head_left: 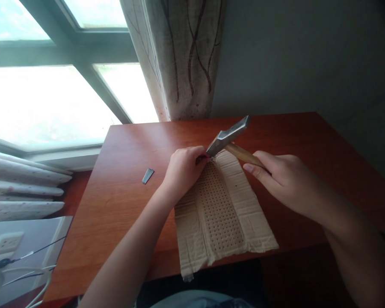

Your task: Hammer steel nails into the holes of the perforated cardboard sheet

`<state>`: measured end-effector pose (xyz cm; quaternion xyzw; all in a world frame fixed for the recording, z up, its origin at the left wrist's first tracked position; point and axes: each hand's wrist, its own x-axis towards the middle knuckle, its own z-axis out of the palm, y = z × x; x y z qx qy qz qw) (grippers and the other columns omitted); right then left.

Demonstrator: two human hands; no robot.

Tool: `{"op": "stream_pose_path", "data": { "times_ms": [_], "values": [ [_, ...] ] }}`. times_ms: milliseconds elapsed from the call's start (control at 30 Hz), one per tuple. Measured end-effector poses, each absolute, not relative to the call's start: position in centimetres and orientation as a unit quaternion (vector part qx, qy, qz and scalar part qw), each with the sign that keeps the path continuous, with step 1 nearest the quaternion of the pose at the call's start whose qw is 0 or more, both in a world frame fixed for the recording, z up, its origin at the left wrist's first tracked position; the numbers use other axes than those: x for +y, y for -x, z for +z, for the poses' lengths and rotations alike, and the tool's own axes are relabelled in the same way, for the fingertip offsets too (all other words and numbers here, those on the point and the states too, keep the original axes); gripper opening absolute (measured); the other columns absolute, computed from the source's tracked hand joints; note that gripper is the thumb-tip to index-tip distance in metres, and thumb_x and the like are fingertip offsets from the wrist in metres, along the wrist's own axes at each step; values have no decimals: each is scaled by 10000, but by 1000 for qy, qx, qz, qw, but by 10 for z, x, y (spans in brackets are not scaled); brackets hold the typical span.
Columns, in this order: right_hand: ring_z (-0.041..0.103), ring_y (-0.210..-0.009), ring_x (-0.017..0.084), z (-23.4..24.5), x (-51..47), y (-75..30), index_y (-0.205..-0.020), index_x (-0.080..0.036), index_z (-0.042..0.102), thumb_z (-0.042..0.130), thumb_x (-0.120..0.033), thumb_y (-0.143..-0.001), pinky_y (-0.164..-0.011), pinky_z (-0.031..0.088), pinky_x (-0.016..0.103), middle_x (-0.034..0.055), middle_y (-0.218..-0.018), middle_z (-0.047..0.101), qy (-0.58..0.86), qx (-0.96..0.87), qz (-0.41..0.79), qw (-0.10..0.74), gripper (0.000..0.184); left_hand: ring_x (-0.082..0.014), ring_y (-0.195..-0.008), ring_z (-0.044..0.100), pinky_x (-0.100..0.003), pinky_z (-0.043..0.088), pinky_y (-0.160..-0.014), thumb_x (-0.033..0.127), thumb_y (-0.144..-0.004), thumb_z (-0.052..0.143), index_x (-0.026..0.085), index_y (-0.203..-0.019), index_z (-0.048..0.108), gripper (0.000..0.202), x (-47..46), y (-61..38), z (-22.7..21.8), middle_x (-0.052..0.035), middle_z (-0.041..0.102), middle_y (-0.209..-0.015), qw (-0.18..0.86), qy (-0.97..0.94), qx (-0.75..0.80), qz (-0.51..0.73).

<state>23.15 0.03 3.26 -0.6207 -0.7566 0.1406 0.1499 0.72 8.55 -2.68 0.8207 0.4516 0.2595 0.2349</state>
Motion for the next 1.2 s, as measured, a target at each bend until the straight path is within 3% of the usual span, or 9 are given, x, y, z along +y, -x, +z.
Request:
{"op": "stream_pose_path", "data": {
  "times_ms": [267, 433, 533, 700, 833, 1200],
  "values": [
    [496, -479, 125, 32, -2, -232, -720, -232, 404, 480, -388, -1013, -504, 295, 275, -36, -553, 513, 624, -750, 150, 161, 340, -172, -781, 693, -277, 514, -706, 170, -867, 621, 212, -926, 703, 110, 84, -4, -25, -13, 756, -861, 245, -826, 420, 285],
    [489, -473, 126, 32, -2, -233, -714, -232, 411, 481, -398, -1011, -504, 307, 276, -37, -556, 507, 630, -743, 148, 168, 347, -235, -1002, 690, -374, 524, -890, 244, -909, 622, 216, -1088, 687, 193, 72, 3, -20, -62, 742, -1127, 168, -842, 435, 272],
    [499, -482, 134, 33, -3, -234, -718, -233, 426, 480, -404, -1010, -507, 314, 279, -31, -561, 519, 632, -744, 143, 164, 342, -286, -1109, 658, -448, 494, -982, 349, -908, 652, 193, -1180, 657, 314, 63, 8, -23, -100, 710, -1226, 140, -861, 437, 221],
    [504, -489, 138, 38, -4, -234, -729, -236, 427, 475, -397, -1013, -511, 318, 280, -33, -566, 513, 625, -751, 144, 155, 330, -275, -1149, 651, -502, 361, -1128, 433, -940, 611, 220, -1252, 624, 378, 56, 10, -34, -90, 710, -1262, 129, -866, 437, 207],
    [476, -471, 132, 45, -2, -231, -716, -237, 412, 474, -399, -1014, -504, 307, 281, -39, -550, 479, 621, -758, 128, 152, 345, -279, -1171, 644, -527, 319, -1139, 454, -934, 621, 235, -1266, 621, 398, 55, 11, -37, -80, 699, -1300, 130, -861, 446, 206],
    [492, -477, 131, 43, 2, -225, -721, -236, 406, 474, -408, -1018, -504, 294, 283, -39, -554, 497, 628, -760, 121, 119, 350, -263, -1162, 659, -468, 394, -1050, 456, -916, 648, 245, -1260, 629, 404, 57, 12, -38, -59, 700, -1306, 157, -855, 447, 210]
  ]
}}
